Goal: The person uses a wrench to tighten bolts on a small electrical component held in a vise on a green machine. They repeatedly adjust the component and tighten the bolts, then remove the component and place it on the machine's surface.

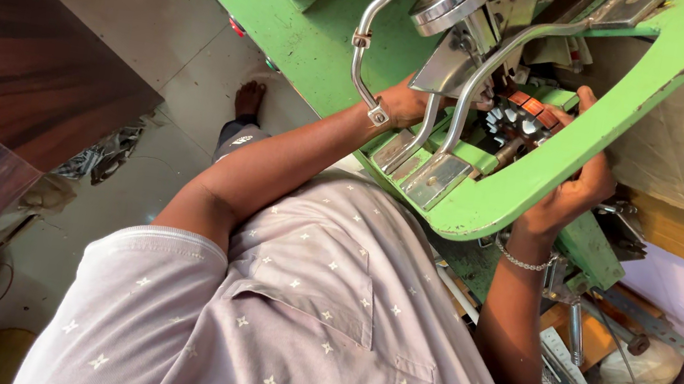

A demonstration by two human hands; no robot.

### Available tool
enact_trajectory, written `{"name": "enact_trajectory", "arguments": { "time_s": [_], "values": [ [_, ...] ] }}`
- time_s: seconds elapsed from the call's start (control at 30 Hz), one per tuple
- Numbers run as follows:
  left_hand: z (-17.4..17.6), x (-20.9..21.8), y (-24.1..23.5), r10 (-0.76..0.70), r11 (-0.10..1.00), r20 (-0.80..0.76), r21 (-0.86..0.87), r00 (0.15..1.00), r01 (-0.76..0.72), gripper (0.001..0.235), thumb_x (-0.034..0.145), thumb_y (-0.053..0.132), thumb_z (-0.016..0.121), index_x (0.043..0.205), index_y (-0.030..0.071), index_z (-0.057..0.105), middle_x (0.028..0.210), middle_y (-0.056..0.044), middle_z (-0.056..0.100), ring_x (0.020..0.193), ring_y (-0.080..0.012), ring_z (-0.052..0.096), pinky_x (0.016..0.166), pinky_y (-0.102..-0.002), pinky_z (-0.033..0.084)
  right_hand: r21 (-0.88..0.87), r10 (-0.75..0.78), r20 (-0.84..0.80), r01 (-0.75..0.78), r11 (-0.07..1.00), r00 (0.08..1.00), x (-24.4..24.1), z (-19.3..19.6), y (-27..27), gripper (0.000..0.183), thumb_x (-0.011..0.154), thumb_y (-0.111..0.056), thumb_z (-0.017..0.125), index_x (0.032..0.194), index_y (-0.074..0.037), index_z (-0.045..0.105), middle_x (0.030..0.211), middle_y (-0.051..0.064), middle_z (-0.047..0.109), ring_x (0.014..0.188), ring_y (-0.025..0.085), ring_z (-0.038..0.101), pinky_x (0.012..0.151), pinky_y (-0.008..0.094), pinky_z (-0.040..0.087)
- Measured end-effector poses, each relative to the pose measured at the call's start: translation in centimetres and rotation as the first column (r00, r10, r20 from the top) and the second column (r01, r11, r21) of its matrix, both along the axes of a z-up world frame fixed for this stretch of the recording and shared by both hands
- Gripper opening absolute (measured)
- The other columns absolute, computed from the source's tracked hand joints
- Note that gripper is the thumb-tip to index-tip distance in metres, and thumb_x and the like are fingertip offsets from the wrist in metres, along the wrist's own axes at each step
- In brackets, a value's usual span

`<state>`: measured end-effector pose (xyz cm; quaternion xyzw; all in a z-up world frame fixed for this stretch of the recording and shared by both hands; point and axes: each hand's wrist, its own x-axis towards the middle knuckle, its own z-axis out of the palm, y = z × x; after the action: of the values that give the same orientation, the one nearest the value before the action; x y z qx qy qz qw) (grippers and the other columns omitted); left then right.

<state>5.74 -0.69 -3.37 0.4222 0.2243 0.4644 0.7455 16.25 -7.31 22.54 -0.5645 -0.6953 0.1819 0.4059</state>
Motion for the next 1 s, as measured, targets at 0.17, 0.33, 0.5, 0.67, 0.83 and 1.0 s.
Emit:
{"name": "enact_trajectory", "arguments": {
  "time_s": [0.17,0.33,0.5,0.67,0.83,1.0],
  "values": [
    [-2.9,-0.4,0.3,-0.017,1.000,0.011,0.014,1.000,0.017,0.091,0.088,0.017,0.089,0.156,0.005,0.031,0.156,-0.016,0.044,0.144,-0.0246,0.045,0.123,-0.042,0.036,-0.006,0.004,-0.028,-0.004,1.000,1.000,-0.1,-0.2,0.4,0.042,0.102,-0.012,0.058,0.133,0.016,0.058,0.149,0.025,0.062,0.115,0.029,0.075,0.099,0.037,0.061],
    [-3.8,-1.0,1.0,-0.027,0.998,0.056,0.056,0.998,0.024,0.093,0.091,0.020,0.088,0.160,0.005,0.027,0.159,-0.015,0.043,0.145,-0.0235,0.047,0.124,-0.041,0.043,-0.018,-0.089,-0.079,0.087,0.996,0.993,1.1,-2.2,0.9,0.009,0.092,0.004,0.055,0.096,0.011,0.057,0.138,0.029,0.064,0.105,0.032,0.076,0.086,0.038,0.061],
    [-3.2,-1.7,1.8,-0.086,0.995,0.019,-0.040,0.996,0.087,0.082,0.097,0.020,0.084,0.161,0.003,0.035,0.158,-0.015,0.052,0.143,-0.0226,0.054,0.124,-0.038,0.048,-0.055,-0.048,-0.228,0.036,0.998,0.972,1.9,-4.0,2.1,0.033,0.097,-0.008,0.066,0.120,0.016,0.068,0.136,0.029,0.066,0.105,0.029,0.074,0.086,0.035,0.060],
    [-2.0,-2.3,2.0,-0.066,0.994,0.149,-0.071,0.987,0.077,0.087,0.090,0.015,0.085,0.156,0.004,0.030,0.150,-0.015,0.050,0.133,-0.0188,0.056,0.114,-0.037,0.052,0.043,0.013,-0.126,-0.007,0.999,0.992,1.6,-4.1,2.6,0.043,0.107,-0.027,0.070,0.119,0.014,0.068,0.129,0.028,0.068,0.110,0.031,0.073,0.100,0.041,0.065],
    [-1.4,-2.4,1.8,-0.012,0.987,0.192,-0.156,0.981,0.043,0.055,0.096,0.015,0.081,0.142,0.002,0.056,0.130,-0.010,0.068,0.115,-0.0142,0.067,0.103,-0.032,0.060,0.013,0.023,-0.063,-0.022,1.000,0.998,0.4,-2.8,2.5,0.044,0.108,-0.028,0.066,0.122,0.013,0.070,0.133,0.027,0.068,0.122,0.032,0.070,0.100,0.040,0.062],
    [-2.4,-1.7,1.0,0.056,0.991,0.063,-0.129,0.996,-0.048,0.044,0.091,0.016,0.084,0.128,0.000,0.066,0.117,-0.008,0.074,0.103,-0.0121,0.071,0.090,-0.029,0.062,0.069,0.055,-0.020,-0.053,0.996,0.998,-0.6,-1.4,1.7,0.035,0.106,-0.019,0.062,0.121,0.012,0.067,0.127,0.024,0.068,0.121,0.033,0.066,0.114,0.050,0.048]
  ]
}}
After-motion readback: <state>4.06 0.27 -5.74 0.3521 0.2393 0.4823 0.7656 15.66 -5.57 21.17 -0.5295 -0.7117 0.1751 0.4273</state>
